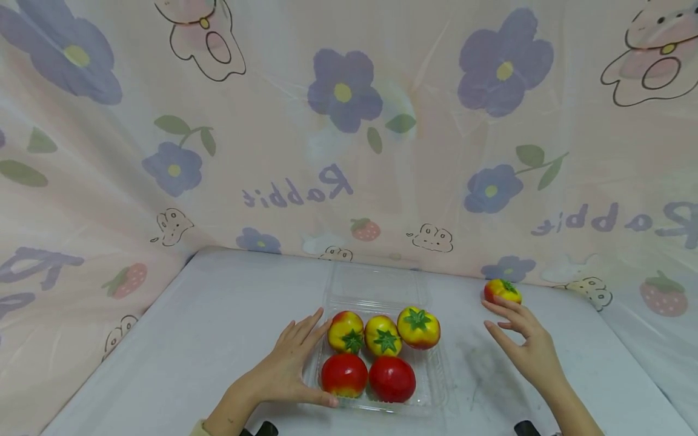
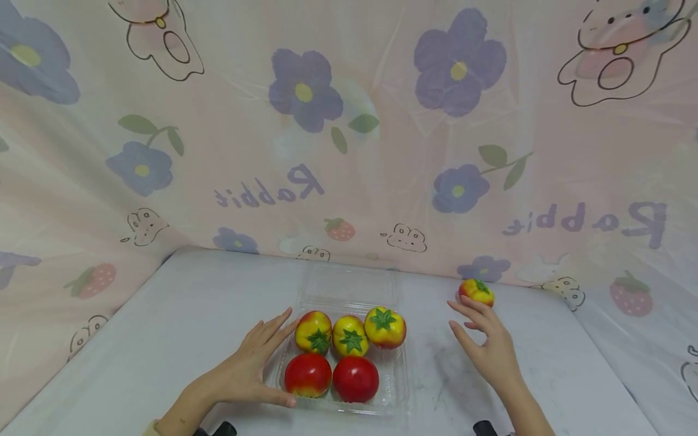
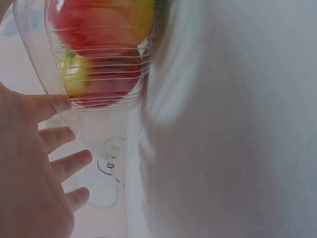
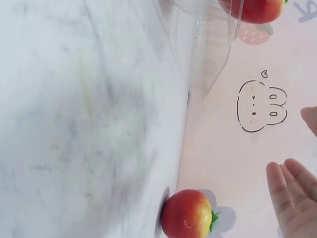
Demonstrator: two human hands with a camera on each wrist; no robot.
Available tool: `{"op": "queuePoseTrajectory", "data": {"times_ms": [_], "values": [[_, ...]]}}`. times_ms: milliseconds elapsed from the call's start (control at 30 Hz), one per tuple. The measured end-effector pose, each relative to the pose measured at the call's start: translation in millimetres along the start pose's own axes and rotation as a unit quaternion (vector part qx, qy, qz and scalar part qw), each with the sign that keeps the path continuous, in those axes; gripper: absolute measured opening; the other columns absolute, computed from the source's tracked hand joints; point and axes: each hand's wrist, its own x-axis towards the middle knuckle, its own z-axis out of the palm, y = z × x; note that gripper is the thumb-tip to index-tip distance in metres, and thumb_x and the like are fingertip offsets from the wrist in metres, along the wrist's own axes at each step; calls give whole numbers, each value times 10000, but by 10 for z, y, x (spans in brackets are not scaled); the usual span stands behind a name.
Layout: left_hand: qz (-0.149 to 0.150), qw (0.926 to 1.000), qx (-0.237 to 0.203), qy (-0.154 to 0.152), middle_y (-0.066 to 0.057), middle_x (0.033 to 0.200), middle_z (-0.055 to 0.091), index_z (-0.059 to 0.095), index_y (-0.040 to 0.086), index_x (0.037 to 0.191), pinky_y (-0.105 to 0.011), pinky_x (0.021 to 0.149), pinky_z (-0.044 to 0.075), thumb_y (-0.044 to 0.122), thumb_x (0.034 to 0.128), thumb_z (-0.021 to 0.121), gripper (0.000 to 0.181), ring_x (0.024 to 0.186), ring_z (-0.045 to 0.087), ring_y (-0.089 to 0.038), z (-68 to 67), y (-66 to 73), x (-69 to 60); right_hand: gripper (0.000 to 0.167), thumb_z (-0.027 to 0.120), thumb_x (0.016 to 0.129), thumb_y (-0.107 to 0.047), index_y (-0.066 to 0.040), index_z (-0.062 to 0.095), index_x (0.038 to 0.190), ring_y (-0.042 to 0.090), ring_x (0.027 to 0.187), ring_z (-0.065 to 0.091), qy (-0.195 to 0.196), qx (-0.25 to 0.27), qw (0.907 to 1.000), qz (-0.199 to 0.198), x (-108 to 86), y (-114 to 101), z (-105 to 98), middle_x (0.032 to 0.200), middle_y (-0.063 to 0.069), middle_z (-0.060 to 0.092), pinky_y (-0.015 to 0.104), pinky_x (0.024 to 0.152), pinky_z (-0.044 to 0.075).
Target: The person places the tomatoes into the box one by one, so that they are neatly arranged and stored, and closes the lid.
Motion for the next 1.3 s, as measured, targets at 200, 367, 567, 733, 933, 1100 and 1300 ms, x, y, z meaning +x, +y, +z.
{"op": "queuePoseTrajectory", "data": {"times_ms": [200, 367, 567, 733, 933, 1100, 1300], "values": [[-59, 10000, -12, -26, -81, 1620, 116, 233, 227, 1535, -667, 1135, 55, 741, 612, 685, 1149, 1462, 153, -352, 3, 1, -1, 365, 709, 844, -33, -55, 663, 1205, -204, 980, 443, 18, -75, 9995, 319, 7, 93, -33, 1228, -89, 523, -22, 752, 419], [-80, 10000, -2, -19, -80, 1619, 119, 240, 224, 1532, -669, 1133, 58, 747, 606, 679, 1151, 1462, 155, -351, 1, 4, 2, 344, 701, 851, -36, -3, 652, 1190, -211, 996, 427, 84, -22, 9988, 477, 9, 169, -47, 1213, -105, 510, -38, 756, 405], [-99, 9999, 17, -18, -65, 1621, 119, 240, 233, 1533, -662, 1138, 57, 762, 599, 671, 1157, 1465, 150, -339, 1, 9, -4, 354, 700, 843, -7, 59, 630, 1183, -211, 1028, 414, 131, 114, 9981, 587, 19, 261, -52, 1221, -195, 466, -24, 751, 426], [-128, 9999, 47, -31, -61, 1622, 116, 237, 236, 1534, -657, 1140, 60, 768, 597, 667, 1160, 1467, 148, -336, -1, 11, -2, 370, 707, 837, -4, 67, 623, 1190, -220, 1036, 388, 153, 83, 9973, 713, 40, 331, -43, 1217, -209, 450, -32, 744, 417], [-103, 9999, 53, -27, -69, 1621, 118, 248, 219, 1531, -654, 1142, 65, 745, 609, 685, 1148, 1463, 158, -345, -3, 4, 3, 350, 702, 837, 4, 86, 626, 1169, -232, 1062, 355, 236, 105, 9967, 768, 52, 381, -35, 1204, -219, 453, -37, 748, 410], [-110, 9999, 53, -42, -69, 1621, 119, 246, 220, 1531, -656, 1142, 65, 745, 608, 687, 1149, 1465, 154, -340, -3, 5, 7, 342, 691, 850, -12, 98, 619, 1166, -248, 1054, 335, 245, 62, 9962, 836, 51, 405, -36, 1207, -4, 515, -44, 748, 402], [-133, 9999, 79, -50, -69, 1621, 117, 242, 223, 1532, -660, 1139, 68, 754, 603, 679, 1155, 1464, 155, -343, -4, 9, 7, 364, 675, 881, -66, 106, 597, 1192, -271, 1014, 282, 89, -34, 9942, 1071, 60, 446, -45, 1252, 253, 493, -65, 733, 374]]}}
